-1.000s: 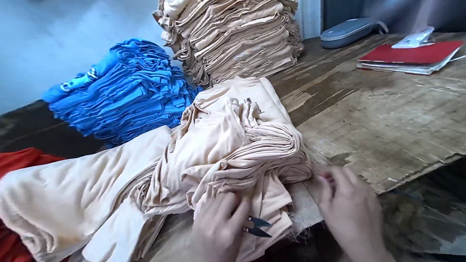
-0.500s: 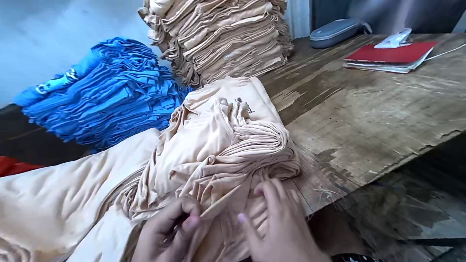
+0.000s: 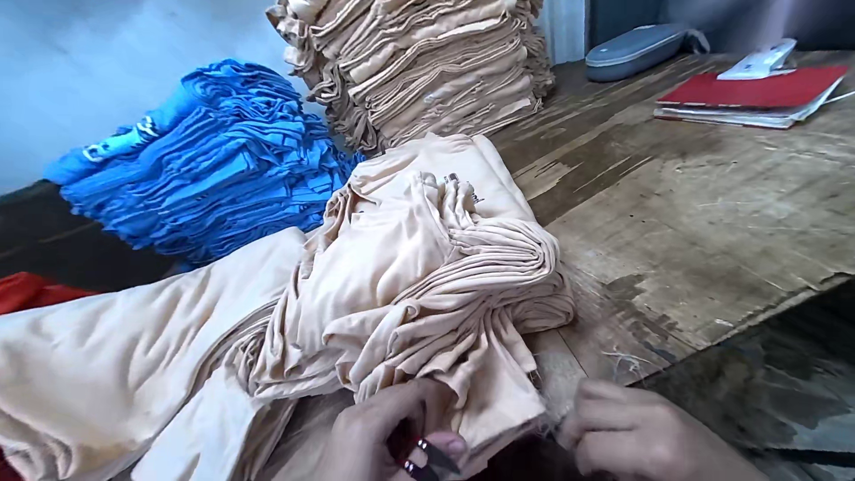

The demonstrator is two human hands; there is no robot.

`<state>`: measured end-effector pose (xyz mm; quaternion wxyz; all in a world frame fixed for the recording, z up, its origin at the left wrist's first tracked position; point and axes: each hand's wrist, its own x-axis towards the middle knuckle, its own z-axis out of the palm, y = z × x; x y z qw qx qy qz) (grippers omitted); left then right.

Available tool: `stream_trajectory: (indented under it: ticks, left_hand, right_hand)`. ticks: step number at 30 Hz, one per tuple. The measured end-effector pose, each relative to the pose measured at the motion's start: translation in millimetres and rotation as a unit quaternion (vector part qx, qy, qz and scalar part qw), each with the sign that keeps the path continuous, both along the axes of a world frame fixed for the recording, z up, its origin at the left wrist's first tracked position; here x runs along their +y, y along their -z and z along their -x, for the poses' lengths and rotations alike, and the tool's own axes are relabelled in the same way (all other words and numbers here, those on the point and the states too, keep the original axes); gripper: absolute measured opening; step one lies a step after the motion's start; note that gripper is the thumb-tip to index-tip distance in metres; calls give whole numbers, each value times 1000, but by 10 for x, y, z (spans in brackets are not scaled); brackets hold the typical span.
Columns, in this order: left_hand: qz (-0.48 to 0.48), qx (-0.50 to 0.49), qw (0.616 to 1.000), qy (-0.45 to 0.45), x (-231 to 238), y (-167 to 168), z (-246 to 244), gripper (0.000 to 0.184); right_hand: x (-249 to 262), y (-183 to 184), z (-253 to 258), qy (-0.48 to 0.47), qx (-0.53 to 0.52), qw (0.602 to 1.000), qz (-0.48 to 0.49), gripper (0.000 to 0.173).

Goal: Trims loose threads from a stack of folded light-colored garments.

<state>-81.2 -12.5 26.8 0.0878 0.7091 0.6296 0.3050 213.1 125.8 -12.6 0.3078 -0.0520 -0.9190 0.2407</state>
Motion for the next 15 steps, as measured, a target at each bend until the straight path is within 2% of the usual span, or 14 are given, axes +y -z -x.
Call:
stream_trajectory:
  ticks: [2,4,6,8,9,12,15]
  left_hand:
    - [-33,14,995,-93,51,8,-185,48]
    - [-84,62,978,-183,139,13,-374,44]
    - [-156,134,951,-231,274,34,-521,23]
    - [-195,151,948,-201,356,67,-592,10]
    - [-180,130,960,-171,364,67,-623,11]
    - [-106,70,984,-126,301,46,-717,32]
    - [-92,64,985,-134,248,68,-728,41]
  right_hand:
    - [-3,-123,-227,21,-131,991,36,17]
    - [-22,-177,-308,88,-188,977,44,15]
    - [-54,-139,-235,196,-138,970,28,26]
    - [-71,-63,-70,256,-51,965,24,28]
    - [-67,-10,23,255,-9,966,32,30]
    - [-51,202,280,214,87,969,85,43]
    - [-66,340,436,222,170,953,116,32]
